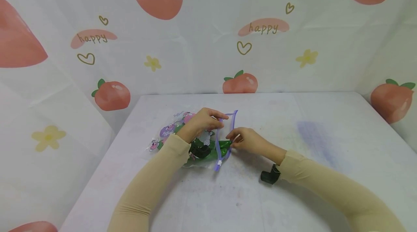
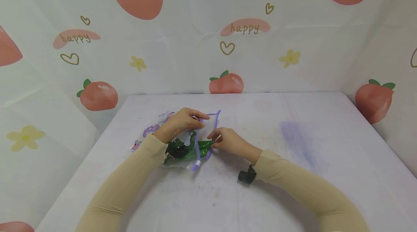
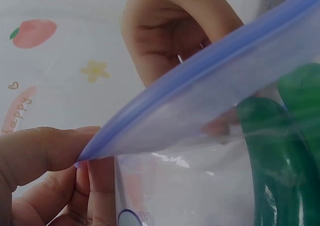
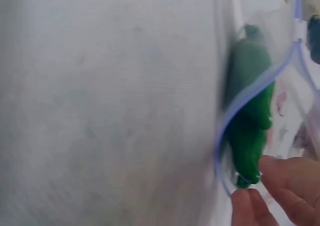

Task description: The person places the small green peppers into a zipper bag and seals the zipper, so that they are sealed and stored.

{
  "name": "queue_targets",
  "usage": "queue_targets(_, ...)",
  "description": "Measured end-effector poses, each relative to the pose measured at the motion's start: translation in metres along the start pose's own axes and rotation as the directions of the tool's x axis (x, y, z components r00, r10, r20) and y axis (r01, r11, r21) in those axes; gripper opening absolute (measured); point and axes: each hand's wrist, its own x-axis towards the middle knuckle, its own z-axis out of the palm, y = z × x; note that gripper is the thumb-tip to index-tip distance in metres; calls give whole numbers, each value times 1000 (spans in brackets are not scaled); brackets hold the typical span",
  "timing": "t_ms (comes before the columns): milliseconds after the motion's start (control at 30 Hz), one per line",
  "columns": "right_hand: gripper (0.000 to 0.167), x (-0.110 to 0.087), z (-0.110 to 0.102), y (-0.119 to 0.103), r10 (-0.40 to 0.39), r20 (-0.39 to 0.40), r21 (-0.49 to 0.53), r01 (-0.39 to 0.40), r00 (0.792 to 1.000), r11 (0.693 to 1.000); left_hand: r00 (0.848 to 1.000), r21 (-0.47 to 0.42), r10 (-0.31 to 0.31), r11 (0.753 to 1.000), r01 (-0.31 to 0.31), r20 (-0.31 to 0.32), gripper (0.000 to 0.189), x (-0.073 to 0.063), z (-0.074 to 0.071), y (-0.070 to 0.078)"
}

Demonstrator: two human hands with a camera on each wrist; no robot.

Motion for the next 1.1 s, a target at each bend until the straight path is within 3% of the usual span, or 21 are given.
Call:
queue_targets(133,26,-6,-6,-4,-3,-3,24,3,1000,1000,1000,2,0,1000,0,8,34,0,0,-1)
queue_targets(400,18,-29,-7,-16,-107,8,76,106,994,991,1000,2,7,1000,-7,-1,34,3,0,-2)
queue_targets(733,18,-51,24,-16,-135,181,267,84,974,960,1000,-3,-6,1000,6,3,35,3,0,-2)
queue_targets(933,27,-54,46,-15,-107,234,478,-18,966,878,1000,-14,-6,1000,6,6,37,3,0,-2)
queue_targets(1033,27,-54,54,-17,-50,236,580,-99,971,808,1000,-11,-10,1000,10,0,37,3,1,-2)
queue_targets(1100,23,-54,59,-19,2,242,650,-164,970,742,1000,-9,-9,1000,9,-1,36,4,1,-3)
